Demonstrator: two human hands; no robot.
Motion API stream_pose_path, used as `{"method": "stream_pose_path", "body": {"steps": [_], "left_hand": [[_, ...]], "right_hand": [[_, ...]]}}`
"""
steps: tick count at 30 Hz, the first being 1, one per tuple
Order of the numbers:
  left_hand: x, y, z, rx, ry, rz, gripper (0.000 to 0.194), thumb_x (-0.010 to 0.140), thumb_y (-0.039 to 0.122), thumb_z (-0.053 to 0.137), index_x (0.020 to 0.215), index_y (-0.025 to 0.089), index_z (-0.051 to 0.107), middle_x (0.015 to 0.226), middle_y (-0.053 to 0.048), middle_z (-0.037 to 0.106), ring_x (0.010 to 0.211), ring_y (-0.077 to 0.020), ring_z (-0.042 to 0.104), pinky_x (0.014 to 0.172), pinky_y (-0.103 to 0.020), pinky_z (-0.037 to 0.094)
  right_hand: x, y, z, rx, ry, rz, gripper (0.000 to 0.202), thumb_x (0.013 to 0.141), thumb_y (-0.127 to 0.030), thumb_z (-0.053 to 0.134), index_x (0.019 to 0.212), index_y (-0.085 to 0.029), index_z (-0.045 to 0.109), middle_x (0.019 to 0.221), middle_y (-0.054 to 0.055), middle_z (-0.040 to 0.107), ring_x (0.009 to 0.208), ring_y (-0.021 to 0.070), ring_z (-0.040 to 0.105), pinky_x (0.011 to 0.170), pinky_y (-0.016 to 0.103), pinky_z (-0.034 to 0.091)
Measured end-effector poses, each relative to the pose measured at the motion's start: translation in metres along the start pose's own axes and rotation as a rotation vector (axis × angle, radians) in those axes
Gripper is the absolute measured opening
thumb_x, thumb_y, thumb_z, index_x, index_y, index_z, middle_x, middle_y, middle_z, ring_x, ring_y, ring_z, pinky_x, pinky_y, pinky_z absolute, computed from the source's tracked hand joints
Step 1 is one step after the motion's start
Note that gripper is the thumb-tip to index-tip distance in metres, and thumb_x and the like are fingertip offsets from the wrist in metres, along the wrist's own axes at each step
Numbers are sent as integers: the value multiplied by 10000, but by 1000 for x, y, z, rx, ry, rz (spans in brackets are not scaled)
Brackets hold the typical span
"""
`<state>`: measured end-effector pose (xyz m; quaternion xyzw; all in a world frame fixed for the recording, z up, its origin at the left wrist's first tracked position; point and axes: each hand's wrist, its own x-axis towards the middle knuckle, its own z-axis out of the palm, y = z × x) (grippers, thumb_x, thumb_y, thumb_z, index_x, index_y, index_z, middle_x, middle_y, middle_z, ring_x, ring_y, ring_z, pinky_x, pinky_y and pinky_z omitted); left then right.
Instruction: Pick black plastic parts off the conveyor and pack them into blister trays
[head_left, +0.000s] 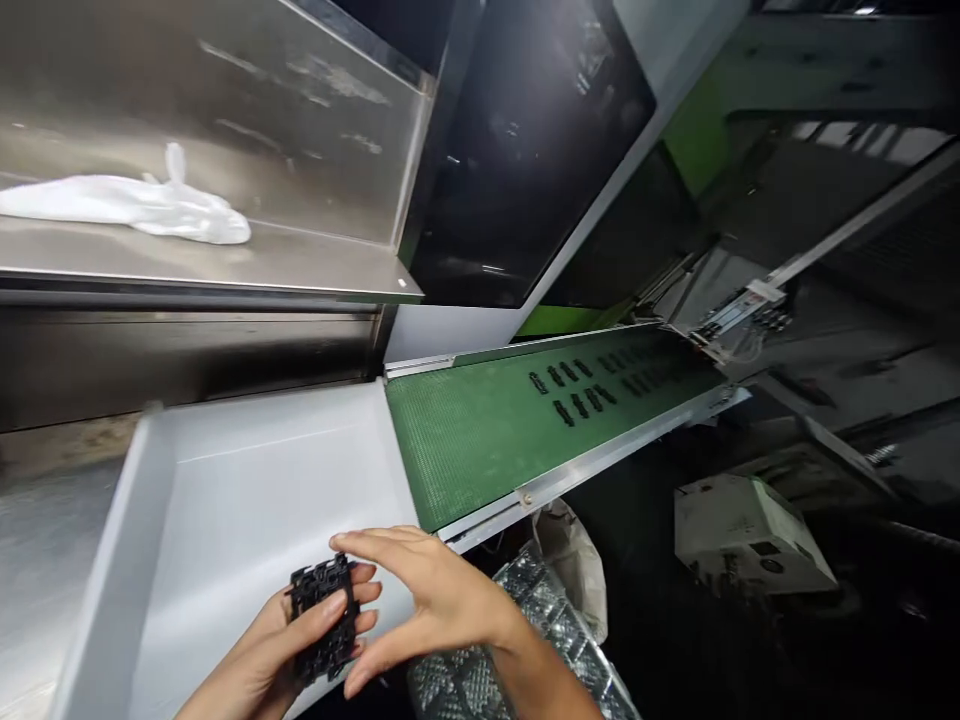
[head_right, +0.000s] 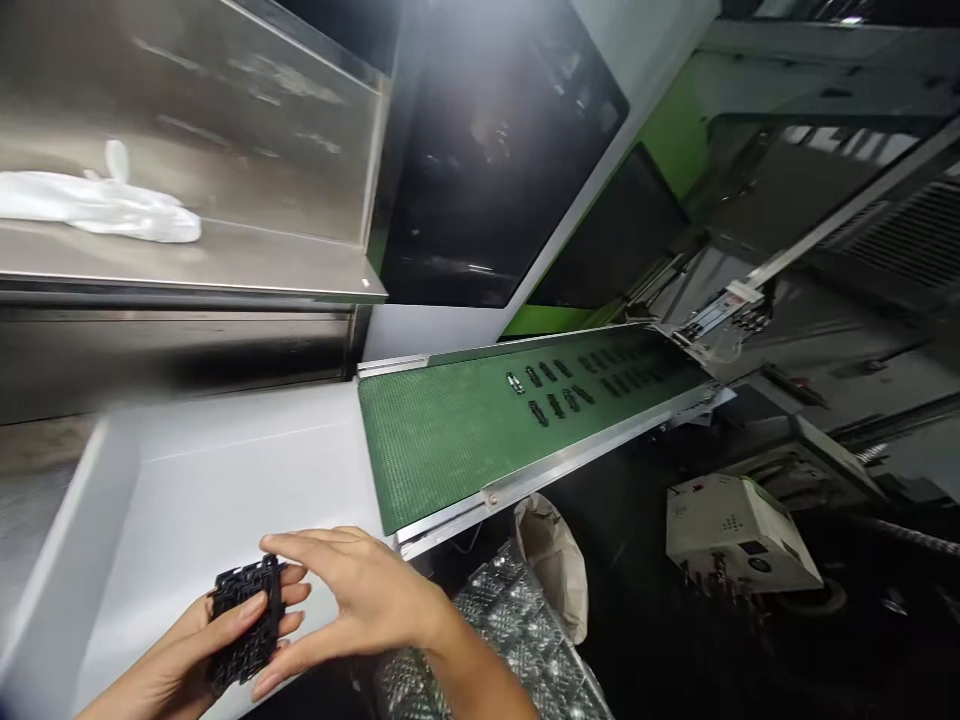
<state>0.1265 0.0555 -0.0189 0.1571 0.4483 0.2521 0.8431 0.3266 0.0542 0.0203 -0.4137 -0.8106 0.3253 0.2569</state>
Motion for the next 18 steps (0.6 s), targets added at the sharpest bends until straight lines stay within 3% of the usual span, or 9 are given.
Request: {"method": "stream_pose_path", "body": {"steps": [2,4,5,8,11,14,16,18], "left_hand": [[12,0,8,-4,-21,-12,572,515,387,929,1004,156,740,1093,-110,734,1022,-326,665,795,-343,589],[19,2,15,-2,-61,10,554,558,378,913,1032,156,732,1081,-108,738,1007,-322,675,808,-354,593],[21,3,18,-1,-74,30,542,577,374,905,1041,156,728,1074,-107,742,1001,-318,679,814,-356,594],[24,6,25,-5,-46,129,513,579,373,904,1013,160,733,1019,-102,762,928,-296,704,776,-340,605],[25,6,27,-18,8,205,502,562,371,911,986,168,735,983,-93,771,879,-284,715,746,-336,607],[18,6,25,-55,32,245,516,572,383,906,1009,174,730,1023,-90,761,947,-285,701,812,-346,588],[10,8,22,-76,20,289,515,576,396,904,1010,177,734,1040,-83,755,984,-279,688,859,-342,566],[1,11,18,-82,4,343,493,578,404,902,987,179,743,1028,-76,756,991,-267,681,881,-333,545]], "right_hand": [[1,30,-36,-52,59,142,645,694,-520,785,1273,-304,603,1239,-19,668,1109,163,638,1003,250,475],[6,66,-85,-149,268,327,329,909,-474,586,1148,-265,671,1157,11,694,1047,165,653,961,309,504],[8,84,-111,-190,373,388,320,965,-433,514,1170,-228,649,1181,49,674,1048,178,645,965,360,500],[8,128,-181,-283,643,533,297,964,-345,553,1191,-158,592,1196,91,619,1023,207,631,891,423,530],[0,150,-218,-304,788,582,261,954,-325,574,1159,-164,596,1159,79,615,974,189,633,830,375,550],[0,147,-213,-248,805,529,236,963,-338,557,1092,-148,612,1025,58,646,846,151,649,750,319,553],[10,131,-183,-172,762,450,276,985,-363,490,1097,-141,610,887,50,663,748,138,649,693,282,537],[21,101,-135,-73,673,351,331,983,-392,451,1155,-147,594,781,46,674,688,147,647,645,263,522]]}}
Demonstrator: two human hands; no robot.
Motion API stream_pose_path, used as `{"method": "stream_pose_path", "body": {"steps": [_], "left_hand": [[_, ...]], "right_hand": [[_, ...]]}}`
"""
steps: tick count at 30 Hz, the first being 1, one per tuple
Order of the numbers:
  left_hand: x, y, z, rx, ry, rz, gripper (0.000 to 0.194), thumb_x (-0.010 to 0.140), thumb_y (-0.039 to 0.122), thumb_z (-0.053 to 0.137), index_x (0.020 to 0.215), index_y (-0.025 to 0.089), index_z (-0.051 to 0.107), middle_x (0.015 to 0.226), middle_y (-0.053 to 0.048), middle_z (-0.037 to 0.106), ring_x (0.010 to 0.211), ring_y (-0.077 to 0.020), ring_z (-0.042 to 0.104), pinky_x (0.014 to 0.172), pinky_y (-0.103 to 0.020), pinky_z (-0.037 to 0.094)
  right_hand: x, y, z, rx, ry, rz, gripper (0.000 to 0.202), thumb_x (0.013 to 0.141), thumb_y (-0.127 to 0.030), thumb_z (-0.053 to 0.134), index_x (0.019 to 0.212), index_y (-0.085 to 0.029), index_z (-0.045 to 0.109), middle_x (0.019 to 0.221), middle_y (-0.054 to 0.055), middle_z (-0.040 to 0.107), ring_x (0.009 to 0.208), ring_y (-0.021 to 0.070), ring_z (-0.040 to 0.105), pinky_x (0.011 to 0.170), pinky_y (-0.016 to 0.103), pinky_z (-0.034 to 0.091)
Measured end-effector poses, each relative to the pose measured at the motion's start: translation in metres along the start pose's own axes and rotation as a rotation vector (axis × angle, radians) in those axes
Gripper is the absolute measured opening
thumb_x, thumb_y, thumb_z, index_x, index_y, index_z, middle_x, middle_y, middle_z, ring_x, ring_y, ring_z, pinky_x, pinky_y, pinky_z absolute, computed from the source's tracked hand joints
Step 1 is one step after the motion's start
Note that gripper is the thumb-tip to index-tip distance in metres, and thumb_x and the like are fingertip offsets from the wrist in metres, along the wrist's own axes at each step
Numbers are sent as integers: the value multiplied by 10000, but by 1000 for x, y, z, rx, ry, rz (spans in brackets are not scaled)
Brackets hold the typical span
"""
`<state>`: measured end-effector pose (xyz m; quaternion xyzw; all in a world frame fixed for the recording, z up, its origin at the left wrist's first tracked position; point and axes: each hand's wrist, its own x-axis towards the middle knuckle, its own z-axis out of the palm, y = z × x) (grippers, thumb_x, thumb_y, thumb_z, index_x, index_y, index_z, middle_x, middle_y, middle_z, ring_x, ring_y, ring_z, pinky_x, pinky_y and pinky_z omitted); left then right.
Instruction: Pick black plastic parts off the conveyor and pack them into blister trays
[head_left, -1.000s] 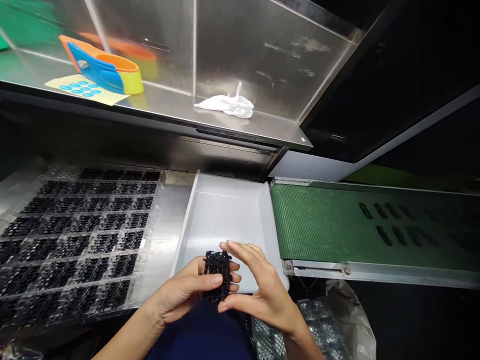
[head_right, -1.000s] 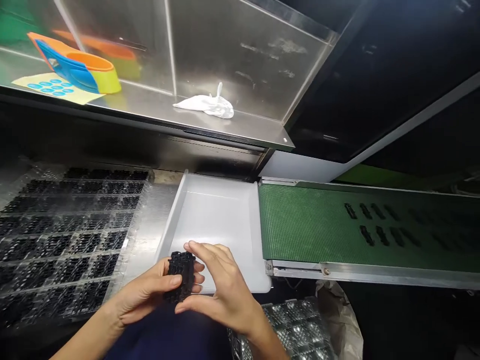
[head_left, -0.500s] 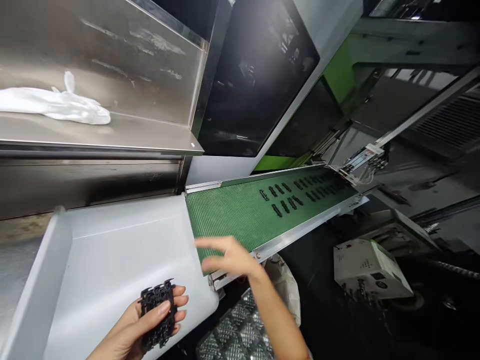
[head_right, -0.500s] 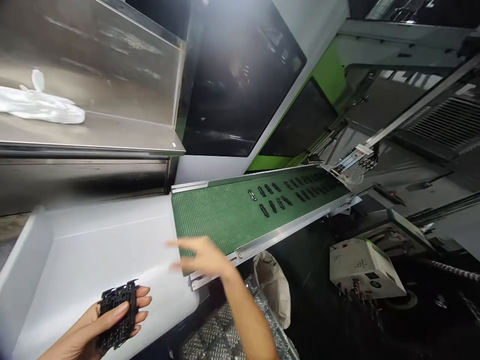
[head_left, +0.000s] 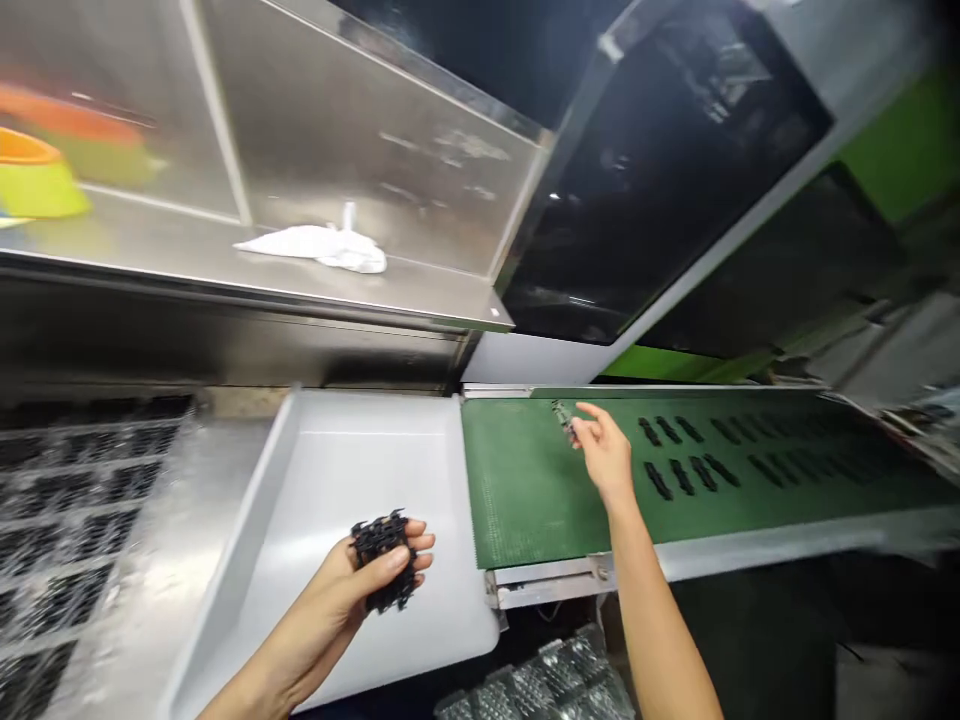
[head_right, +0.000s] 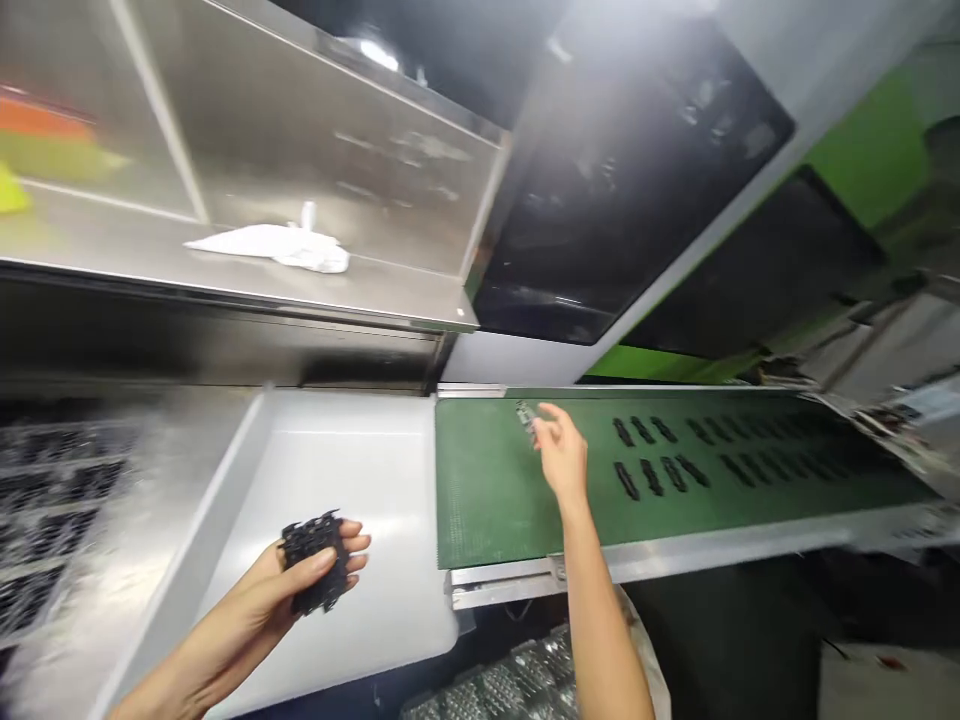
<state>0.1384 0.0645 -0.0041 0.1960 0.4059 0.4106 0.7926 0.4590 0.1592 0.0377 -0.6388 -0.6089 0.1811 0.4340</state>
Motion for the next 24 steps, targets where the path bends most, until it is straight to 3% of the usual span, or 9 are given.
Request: {"method": "stream_pose_path", "body": {"steps": [2,3,7,10,14,17,24], "left_hand": [[-8,6,-7,-7,-16,51,453,598,395,894,974,186,750,1023,-67,756,990,-253,674,888,-324,528],[-12,9,-11,-8,-23,78,431,613,388,887,972,189,753,1014,-63,757,977,-243,672,880,-316,522],[-35,18,-37,2,-24,201,331,668,368,855,927,185,762,898,-46,760,874,-193,658,804,-263,496],[-56,26,-60,5,-8,242,279,685,353,846,894,186,766,856,-37,761,864,-181,643,788,-242,479],[-83,34,-86,-5,-29,171,278,655,329,870,873,188,770,815,-31,765,787,-162,644,719,-226,477],[-96,36,-98,-73,-70,114,297,639,338,880,866,180,769,800,-36,760,752,-161,652,707,-237,495],[-108,34,-112,-198,-80,6,385,610,315,900,938,167,763,901,-75,769,857,-205,685,781,-286,531]], "right_hand": [[-43,-39,43,102,-149,-73,326,967,-393,486,1175,-168,601,772,42,696,677,159,653,623,259,532],[-66,-59,62,138,-220,-112,275,943,-392,536,1077,-184,656,792,38,707,656,155,650,599,250,534],[-137,-125,116,225,-490,-393,225,977,-225,479,1105,-223,664,986,46,726,869,164,674,781,279,546],[-154,-150,130,101,-526,-586,261,974,-276,509,1206,-222,613,1011,82,686,924,194,638,815,327,537],[-153,-168,138,-41,-621,-711,396,810,-447,722,1125,-227,628,1318,140,548,1230,288,512,1002,425,465],[-157,-178,147,136,-739,-638,379,776,-402,769,1070,-247,586,1322,94,570,1246,235,526,1038,358,447],[-178,-183,168,428,-659,-501,658,694,-401,838,1233,-277,483,1251,82,575,1209,226,550,1032,335,451]]}}
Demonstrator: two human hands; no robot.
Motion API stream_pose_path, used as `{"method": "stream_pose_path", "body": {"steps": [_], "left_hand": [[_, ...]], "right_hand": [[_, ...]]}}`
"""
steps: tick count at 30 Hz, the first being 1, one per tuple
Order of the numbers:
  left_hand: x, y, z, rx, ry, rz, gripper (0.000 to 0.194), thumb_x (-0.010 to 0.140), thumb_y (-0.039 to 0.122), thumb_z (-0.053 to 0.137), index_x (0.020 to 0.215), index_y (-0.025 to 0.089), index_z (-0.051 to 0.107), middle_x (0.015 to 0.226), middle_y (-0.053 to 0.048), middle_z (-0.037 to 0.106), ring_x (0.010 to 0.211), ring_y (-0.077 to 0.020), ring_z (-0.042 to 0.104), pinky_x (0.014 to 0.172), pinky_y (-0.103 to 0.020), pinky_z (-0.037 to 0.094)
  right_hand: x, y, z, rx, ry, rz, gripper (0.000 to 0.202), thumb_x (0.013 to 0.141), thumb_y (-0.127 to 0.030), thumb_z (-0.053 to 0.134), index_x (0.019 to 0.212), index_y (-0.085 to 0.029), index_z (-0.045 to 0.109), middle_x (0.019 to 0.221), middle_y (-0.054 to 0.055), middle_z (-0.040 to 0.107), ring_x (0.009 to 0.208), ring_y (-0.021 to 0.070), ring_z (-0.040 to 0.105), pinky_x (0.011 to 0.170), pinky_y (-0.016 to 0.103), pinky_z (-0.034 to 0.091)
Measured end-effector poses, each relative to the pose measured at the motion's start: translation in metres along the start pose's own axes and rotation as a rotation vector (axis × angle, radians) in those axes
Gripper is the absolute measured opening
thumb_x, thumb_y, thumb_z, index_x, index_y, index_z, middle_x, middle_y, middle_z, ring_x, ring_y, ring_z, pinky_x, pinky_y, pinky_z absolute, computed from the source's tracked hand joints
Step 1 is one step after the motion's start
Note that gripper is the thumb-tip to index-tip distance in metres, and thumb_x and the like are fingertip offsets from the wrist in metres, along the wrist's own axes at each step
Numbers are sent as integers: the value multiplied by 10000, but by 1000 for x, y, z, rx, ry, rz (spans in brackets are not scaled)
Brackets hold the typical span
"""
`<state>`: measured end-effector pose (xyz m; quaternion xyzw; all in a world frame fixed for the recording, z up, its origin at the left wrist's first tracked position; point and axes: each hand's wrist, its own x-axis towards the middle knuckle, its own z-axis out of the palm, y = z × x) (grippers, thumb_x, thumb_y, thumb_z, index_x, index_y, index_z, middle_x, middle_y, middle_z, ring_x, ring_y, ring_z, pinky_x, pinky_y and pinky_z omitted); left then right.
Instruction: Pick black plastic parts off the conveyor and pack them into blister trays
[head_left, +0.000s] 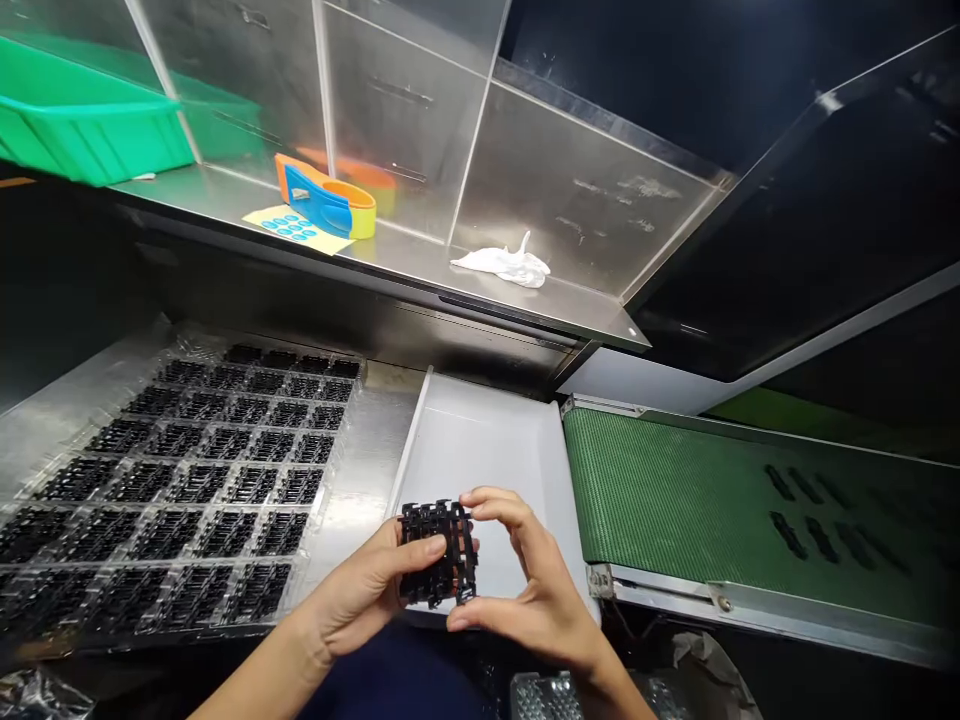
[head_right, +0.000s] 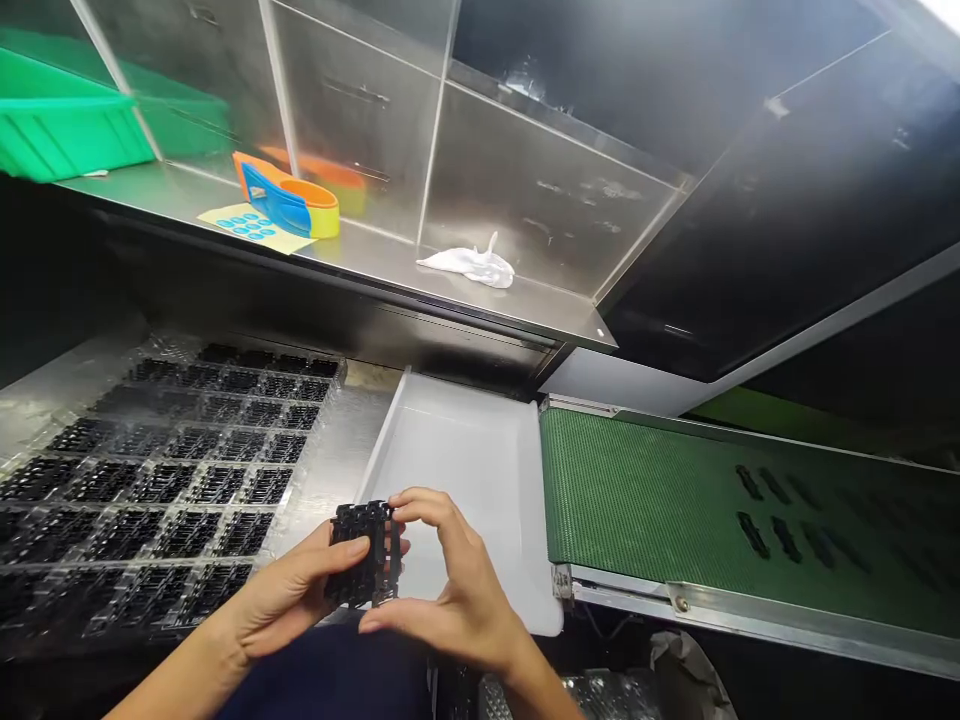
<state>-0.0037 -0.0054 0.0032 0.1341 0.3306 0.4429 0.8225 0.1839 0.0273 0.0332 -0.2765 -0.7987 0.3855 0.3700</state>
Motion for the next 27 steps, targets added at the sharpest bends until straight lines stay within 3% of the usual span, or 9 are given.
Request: {"method": "stream_pose_path", "body": {"steps": [8,12,14,16,17,19,22,24,27], "left_hand": [[14,-9,18,30,9,-66,457,558,315,923,957,179,746,928,-85,772,862,-257,711,785,-338,552],[37,-22,33,148,104,-105,497,504,357,939,928,188,740,925,-76,773,813,-243,708,718,-305,558],[54,-30,41,212,141,-129,512,513,388,931,947,194,740,941,-73,774,840,-249,710,749,-303,561],[71,-38,51,268,140,-172,534,516,392,928,976,200,736,970,-74,774,905,-274,707,789,-314,565],[80,-41,56,292,124,-195,545,512,391,929,984,201,735,981,-75,774,928,-287,704,804,-324,567],[93,-48,68,323,80,-217,559,493,393,933,978,197,736,979,-81,776,932,-310,704,827,-352,570],[106,-59,83,327,37,-192,539,481,409,931,935,189,742,924,-87,782,893,-335,714,840,-403,573],[111,-65,89,318,31,-179,512,484,400,931,913,194,746,907,-84,783,894,-347,715,824,-427,579],[116,-67,91,315,42,-151,486,497,391,928,905,196,751,945,-92,782,952,-361,702,837,-441,570]], "right_hand": [[-11,3,-12,-66,-24,63,675,687,-399,839,1249,-280,483,1222,78,589,1203,241,545,1031,369,458],[-23,15,-38,-126,-14,53,688,643,-376,869,1226,-247,528,1233,74,606,1183,210,570,1034,322,461],[-31,31,-75,-265,39,160,599,654,-389,854,1171,-246,587,1207,36,644,1143,188,606,1017,288,474],[-46,51,-131,-505,258,375,353,806,-407,729,1100,-234,637,1137,15,676,1081,171,635,983,295,492],[-57,61,-164,-633,429,497,249,904,-393,617,1078,-218,647,1103,21,678,1052,168,640,960,316,501],[-83,77,-230,-769,661,635,249,986,-336,499,1108,-156,622,1108,75,651,1017,195,636,912,400,519],[-121,92,-305,-855,813,732,271,957,-310,571,1164,-135,585,1139,83,621,962,190,636,828,396,548],[-137,96,-332,-871,823,740,261,953,-315,578,1144,-138,593,1105,73,630,913,172,642,788,361,556],[-141,95,-341,-859,755,688,207,961,-334,562,1028,-150,629,989,48,658,807,134,642,727,302,555]]}}
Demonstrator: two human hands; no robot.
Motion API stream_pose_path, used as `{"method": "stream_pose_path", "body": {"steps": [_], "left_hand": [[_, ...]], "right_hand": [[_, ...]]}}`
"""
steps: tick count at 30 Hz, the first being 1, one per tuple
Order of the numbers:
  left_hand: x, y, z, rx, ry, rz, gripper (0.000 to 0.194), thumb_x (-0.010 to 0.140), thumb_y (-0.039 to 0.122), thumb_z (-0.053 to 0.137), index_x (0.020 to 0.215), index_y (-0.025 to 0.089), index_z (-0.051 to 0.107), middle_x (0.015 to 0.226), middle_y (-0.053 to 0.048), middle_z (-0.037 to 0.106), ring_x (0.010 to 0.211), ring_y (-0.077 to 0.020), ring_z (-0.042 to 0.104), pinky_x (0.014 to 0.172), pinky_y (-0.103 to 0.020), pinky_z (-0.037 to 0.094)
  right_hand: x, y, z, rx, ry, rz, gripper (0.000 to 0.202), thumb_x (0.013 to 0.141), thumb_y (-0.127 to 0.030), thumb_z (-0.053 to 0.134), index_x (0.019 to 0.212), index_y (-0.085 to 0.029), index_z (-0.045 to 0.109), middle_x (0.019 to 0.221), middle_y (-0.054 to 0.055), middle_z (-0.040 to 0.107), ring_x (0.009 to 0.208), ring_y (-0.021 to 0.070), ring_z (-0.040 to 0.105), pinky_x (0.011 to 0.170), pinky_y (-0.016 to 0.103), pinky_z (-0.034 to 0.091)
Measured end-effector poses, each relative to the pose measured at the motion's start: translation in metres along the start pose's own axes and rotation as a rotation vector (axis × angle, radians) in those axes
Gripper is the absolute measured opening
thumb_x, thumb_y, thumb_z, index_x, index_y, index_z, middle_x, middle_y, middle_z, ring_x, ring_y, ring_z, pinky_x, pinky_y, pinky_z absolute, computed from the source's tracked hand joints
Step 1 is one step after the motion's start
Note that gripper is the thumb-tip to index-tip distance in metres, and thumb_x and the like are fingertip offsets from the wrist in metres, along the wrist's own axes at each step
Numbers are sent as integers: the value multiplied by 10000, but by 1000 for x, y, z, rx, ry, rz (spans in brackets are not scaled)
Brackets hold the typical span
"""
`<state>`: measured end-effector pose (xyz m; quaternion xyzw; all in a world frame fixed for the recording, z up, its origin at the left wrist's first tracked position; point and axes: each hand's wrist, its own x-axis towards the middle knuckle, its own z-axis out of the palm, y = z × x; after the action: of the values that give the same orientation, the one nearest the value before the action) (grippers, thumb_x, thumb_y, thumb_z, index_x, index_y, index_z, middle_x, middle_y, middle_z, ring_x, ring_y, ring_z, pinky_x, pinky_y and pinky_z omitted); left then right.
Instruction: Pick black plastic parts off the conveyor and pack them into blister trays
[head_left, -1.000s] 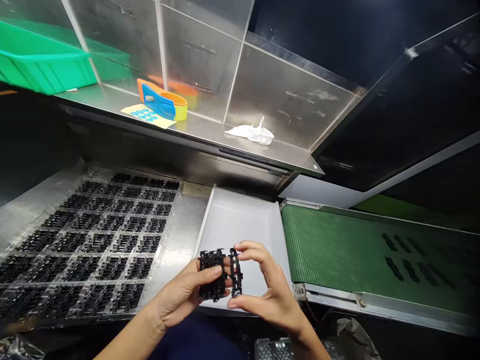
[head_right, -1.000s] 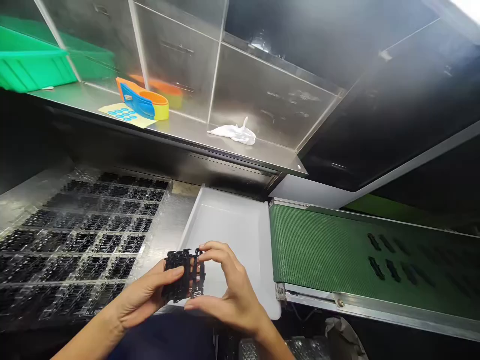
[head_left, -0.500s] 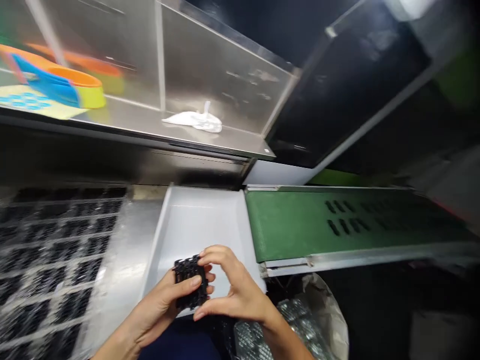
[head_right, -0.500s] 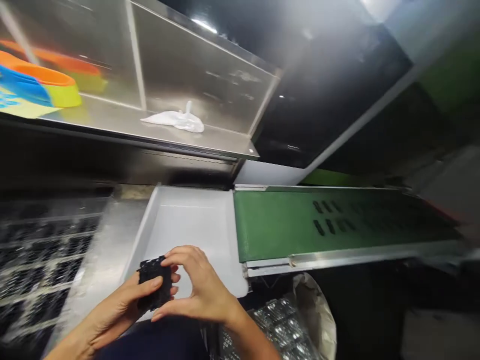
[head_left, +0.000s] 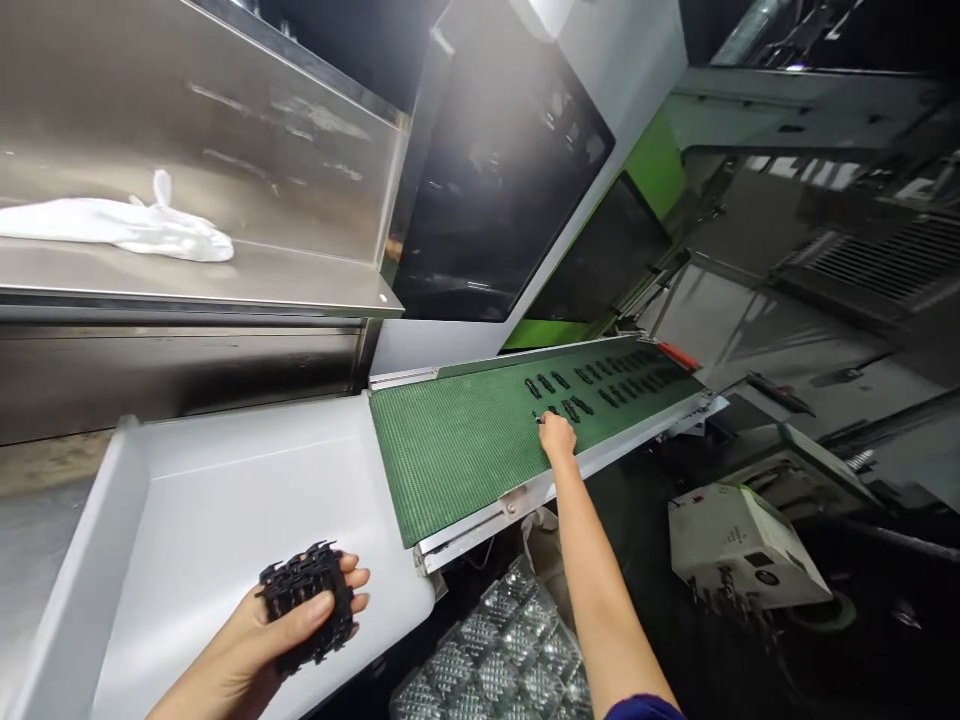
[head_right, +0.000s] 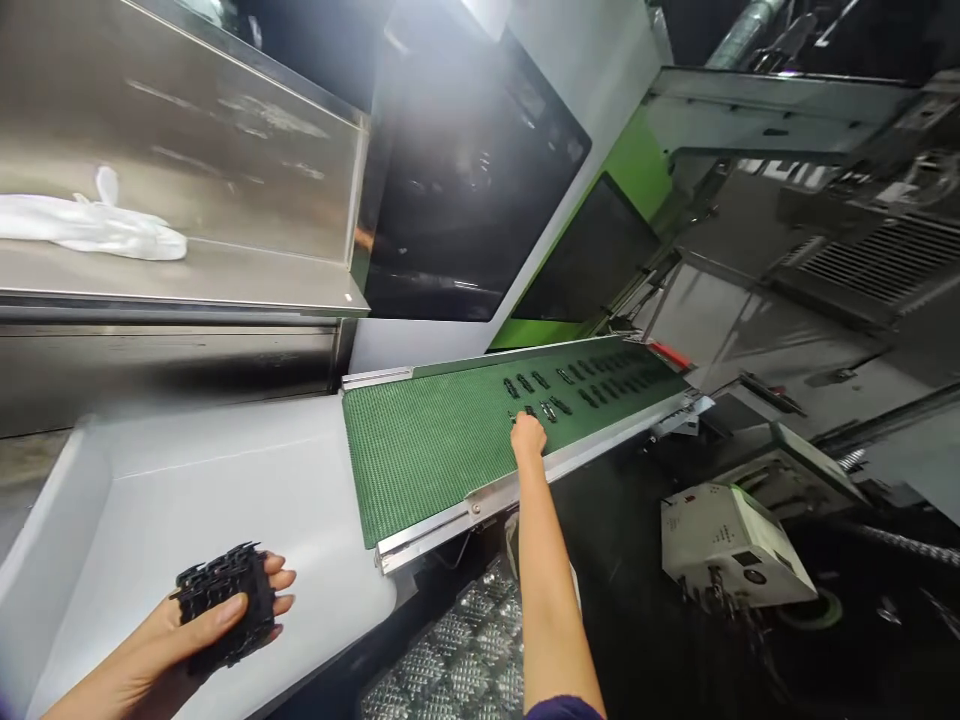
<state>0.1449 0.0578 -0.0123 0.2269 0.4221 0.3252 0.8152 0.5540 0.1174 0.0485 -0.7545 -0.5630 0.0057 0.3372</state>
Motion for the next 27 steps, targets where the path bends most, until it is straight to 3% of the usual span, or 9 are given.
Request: {"method": "stream_pose_path", "body": {"steps": [2,4,8,10,13,17,19,23,27], "left_hand": [[-1,3,-2,3,-6,28,454,550,381,908,932,191,752,1017,-108,772,1027,-359,678,880,-434,548],[-5,9,-7,5,-30,57,411,605,348,886,958,185,751,1073,-116,757,1077,-343,657,902,-412,528],[-21,19,-23,-21,-91,70,381,607,283,885,943,162,752,1022,-112,763,971,-302,693,873,-381,518],[-32,20,-34,-30,-97,64,369,601,283,888,919,152,754,934,-100,772,874,-265,706,818,-347,521],[-53,18,-50,-42,-79,60,368,579,314,899,871,145,754,811,-77,763,782,-227,693,724,-299,512],[-82,13,-71,-141,-43,62,406,567,337,907,892,155,747,799,-71,758,774,-225,687,714,-305,509],[-94,11,-80,-199,-14,67,408,569,327,906,904,159,745,818,-72,763,785,-225,687,724,-304,508],[-113,8,-95,-251,41,77,394,587,310,894,919,160,743,882,-79,770,852,-242,684,760,-304,510],[-123,5,-106,-232,23,99,369,619,326,877,930,175,746,873,-68,770,844,-236,683,720,-289,511]], "right_hand": [[-8,-18,4,41,-75,-91,242,982,-338,507,924,-155,655,917,61,665,792,144,646,731,302,544],[-27,-52,13,111,-199,-214,301,990,-335,458,859,-179,680,898,88,668,846,187,657,778,333,535],[-94,-145,30,323,-679,-557,258,981,-261,451,951,-266,707,963,62,668,895,207,660,798,334,548],[-128,-187,39,402,-828,-672,267,986,-215,444,1040,-275,699,986,44,660,885,172,659,786,292,553],[-164,-229,61,481,-779,-734,250,979,-188,480,1107,-258,682,1037,48,676,939,157,666,832,269,557],[-190,-253,89,554,-653,-730,293,957,-174,522,1216,-248,637,1201,77,681,1129,196,643,995,349,525],[-199,-261,95,554,-716,-724,377,943,-249,572,1320,-257,575,1300,83,632,1214,223,597,1046,392,494],[-213,-275,100,545,-889,-759,879,741,-483,767,1486,-246,365,1466,113,459,1341,295,457,1101,437,428],[-223,-284,103,573,-871,-735,897,723,-437,800,1487,-280,358,1448,105,490,1324,305,481,1104,468,419]]}}
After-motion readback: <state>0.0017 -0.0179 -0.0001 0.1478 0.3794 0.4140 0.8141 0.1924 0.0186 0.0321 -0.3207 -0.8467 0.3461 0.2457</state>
